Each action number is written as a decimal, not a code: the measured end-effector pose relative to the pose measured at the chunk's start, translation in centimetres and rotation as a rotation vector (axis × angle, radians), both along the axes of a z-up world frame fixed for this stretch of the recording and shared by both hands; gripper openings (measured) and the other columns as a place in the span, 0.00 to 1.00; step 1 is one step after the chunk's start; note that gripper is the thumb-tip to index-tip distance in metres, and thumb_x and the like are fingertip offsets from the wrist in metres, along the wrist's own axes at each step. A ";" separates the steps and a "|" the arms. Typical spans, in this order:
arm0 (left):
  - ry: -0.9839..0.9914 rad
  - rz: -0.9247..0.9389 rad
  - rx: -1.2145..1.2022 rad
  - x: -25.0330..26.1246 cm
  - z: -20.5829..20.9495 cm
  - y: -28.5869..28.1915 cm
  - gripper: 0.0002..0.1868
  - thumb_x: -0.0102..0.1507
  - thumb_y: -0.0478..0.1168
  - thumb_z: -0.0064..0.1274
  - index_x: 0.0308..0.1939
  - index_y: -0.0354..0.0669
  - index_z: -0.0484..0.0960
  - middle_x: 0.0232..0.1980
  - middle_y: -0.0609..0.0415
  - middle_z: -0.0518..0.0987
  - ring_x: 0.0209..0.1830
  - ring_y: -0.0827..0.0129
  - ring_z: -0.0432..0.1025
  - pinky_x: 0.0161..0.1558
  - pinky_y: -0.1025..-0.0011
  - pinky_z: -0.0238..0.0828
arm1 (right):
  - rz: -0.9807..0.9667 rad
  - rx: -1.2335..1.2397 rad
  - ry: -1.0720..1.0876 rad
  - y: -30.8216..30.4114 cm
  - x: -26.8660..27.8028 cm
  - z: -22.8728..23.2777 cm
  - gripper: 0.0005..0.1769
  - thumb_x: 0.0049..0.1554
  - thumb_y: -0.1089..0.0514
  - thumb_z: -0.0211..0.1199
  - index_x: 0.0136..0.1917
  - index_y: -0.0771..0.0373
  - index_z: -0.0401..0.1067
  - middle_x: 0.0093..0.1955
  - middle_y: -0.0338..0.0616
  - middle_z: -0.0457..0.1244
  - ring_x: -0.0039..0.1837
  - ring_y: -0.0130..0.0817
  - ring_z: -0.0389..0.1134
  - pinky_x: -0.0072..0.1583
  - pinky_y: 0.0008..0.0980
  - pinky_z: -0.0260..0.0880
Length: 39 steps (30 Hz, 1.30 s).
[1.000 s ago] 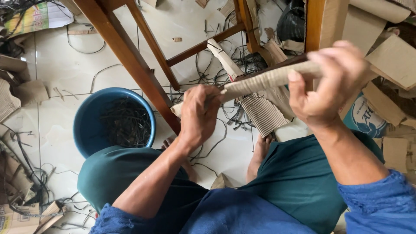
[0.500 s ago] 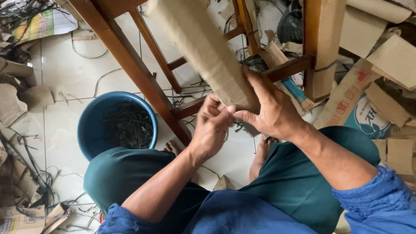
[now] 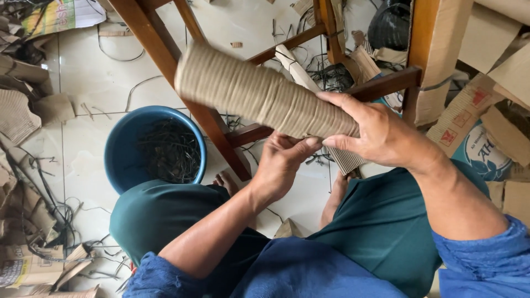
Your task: The person wraps protective cardboard around the legs of a wooden chair and secures the cardboard with black wire ties by hand.
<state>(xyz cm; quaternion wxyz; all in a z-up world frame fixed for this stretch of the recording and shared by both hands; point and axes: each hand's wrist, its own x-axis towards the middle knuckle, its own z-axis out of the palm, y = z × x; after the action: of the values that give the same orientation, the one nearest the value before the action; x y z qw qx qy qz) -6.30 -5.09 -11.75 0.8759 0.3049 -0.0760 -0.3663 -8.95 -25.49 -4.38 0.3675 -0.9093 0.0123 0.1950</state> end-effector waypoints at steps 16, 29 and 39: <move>-1.786 0.289 1.340 4.1 0.5 2.8 0.32 0.67 0.51 0.63 0.69 0.45 0.68 0.71 0.44 0.71 0.68 0.50 0.68 0.66 0.50 0.66 | 0.271 -0.941 -0.730 -3.6 -0.8 -3.9 0.47 0.53 0.49 0.73 0.83 0.41 0.62 0.73 0.41 0.68 0.68 0.41 0.68 0.70 0.43 0.56; -1.913 0.091 1.520 5.2 -6.7 2.6 0.33 0.70 0.43 0.52 0.75 0.38 0.59 0.56 0.46 0.77 0.45 0.59 0.74 0.42 0.61 0.74 | 0.317 -0.799 -0.751 -2.0 1.2 -7.8 0.68 0.44 0.39 0.78 0.87 0.51 0.44 0.79 0.57 0.58 0.78 0.57 0.59 0.79 0.60 0.48; -1.781 0.189 1.377 5.4 -6.2 1.6 0.35 0.68 0.41 0.47 0.77 0.38 0.55 0.68 0.34 0.70 0.55 0.43 0.78 0.57 0.52 0.73 | 0.321 -0.764 -0.660 -1.5 2.5 -10.8 0.22 0.63 0.58 0.59 0.70 0.55 0.69 0.66 0.51 0.66 0.71 0.44 0.66 0.71 0.49 0.58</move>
<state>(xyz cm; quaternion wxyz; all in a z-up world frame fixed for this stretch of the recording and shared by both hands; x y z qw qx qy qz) -0.93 -3.48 -17.91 0.1794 0.8798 -0.4319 0.0852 -6.46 -26.95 -15.21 -0.0401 -0.9818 -0.1734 -0.0662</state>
